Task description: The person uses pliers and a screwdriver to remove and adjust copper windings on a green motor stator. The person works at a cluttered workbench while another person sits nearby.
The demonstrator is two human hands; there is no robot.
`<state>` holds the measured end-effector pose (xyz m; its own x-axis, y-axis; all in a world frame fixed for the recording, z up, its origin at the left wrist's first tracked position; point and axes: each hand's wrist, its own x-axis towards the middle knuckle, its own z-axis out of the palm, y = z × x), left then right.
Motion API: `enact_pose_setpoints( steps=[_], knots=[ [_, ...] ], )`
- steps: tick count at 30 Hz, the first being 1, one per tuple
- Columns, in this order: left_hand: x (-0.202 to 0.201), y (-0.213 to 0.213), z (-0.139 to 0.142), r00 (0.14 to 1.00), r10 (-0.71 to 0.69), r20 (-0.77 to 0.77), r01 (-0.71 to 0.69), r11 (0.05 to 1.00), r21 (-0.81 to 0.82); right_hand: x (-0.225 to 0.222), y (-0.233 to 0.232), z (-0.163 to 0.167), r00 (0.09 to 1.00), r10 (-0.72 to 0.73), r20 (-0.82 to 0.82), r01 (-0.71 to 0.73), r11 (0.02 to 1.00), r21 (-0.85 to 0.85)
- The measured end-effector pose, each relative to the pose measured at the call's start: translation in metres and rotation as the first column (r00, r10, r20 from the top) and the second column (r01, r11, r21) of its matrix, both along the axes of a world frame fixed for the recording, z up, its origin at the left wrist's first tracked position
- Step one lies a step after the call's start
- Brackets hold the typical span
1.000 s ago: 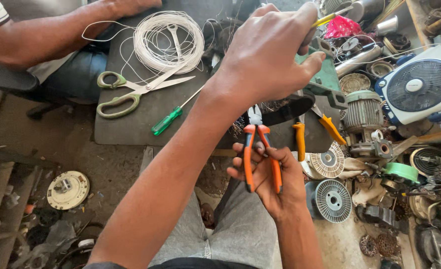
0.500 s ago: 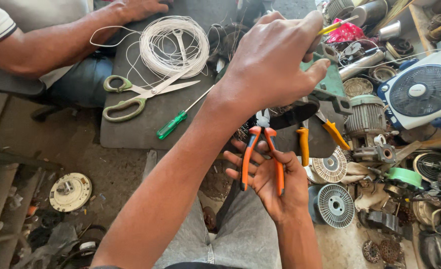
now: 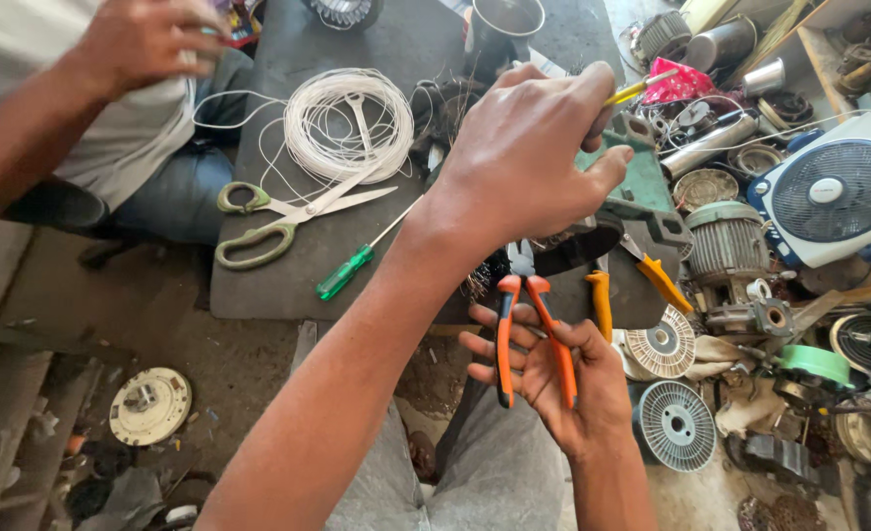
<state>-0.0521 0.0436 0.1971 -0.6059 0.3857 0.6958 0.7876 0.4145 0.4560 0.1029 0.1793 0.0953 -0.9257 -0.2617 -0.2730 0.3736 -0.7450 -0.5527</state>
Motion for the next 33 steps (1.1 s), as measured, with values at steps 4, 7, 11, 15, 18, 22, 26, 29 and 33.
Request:
enact_pose_setpoints(
  steps=[4,7,11,15,18,22,26,29,33],
  knots=[
    [0.002,-0.001,0.005,1.0,-0.008,0.023,0.008,1.0,-0.01,0.001,-0.001,0.001,0.998,0.02,-0.059,-0.008,0.981,0.195],
    [0.006,0.0,0.008,0.999,-0.016,0.041,0.017,1.0,-0.01,0.001,-0.005,0.001,0.997,0.028,-0.067,-0.01,0.966,0.258],
    [0.008,0.001,0.011,0.999,-0.025,0.028,0.025,1.0,-0.003,0.001,-0.006,0.003,0.991,0.037,-0.132,-0.027,0.997,0.075],
    [0.008,0.001,0.013,0.998,-0.019,0.066,0.019,1.0,-0.008,-0.003,-0.001,0.0,0.994,0.024,-0.104,-0.024,1.0,0.0],
    [0.009,0.001,0.015,0.993,0.016,0.117,-0.01,0.999,-0.053,-0.006,0.001,-0.007,0.999,-0.024,-0.025,0.026,0.993,0.111],
    [0.011,0.002,0.018,0.993,0.017,0.12,-0.011,0.999,-0.053,-0.005,0.0,-0.014,0.999,-0.042,0.018,0.038,0.976,0.216],
    [0.01,0.001,0.02,0.992,0.012,0.129,-0.005,0.999,-0.05,-0.013,-0.007,-0.017,0.993,-0.083,0.086,0.037,0.896,0.442],
    [0.01,0.0,0.02,0.99,0.013,0.139,-0.007,0.999,-0.046,-0.016,-0.017,-0.02,0.992,-0.054,-0.113,0.121,0.653,0.748],
    [0.01,0.001,0.02,0.995,0.019,0.101,-0.012,0.998,-0.064,-0.032,-0.014,-0.017,0.944,0.173,-0.282,0.276,0.055,0.959]
  ],
)
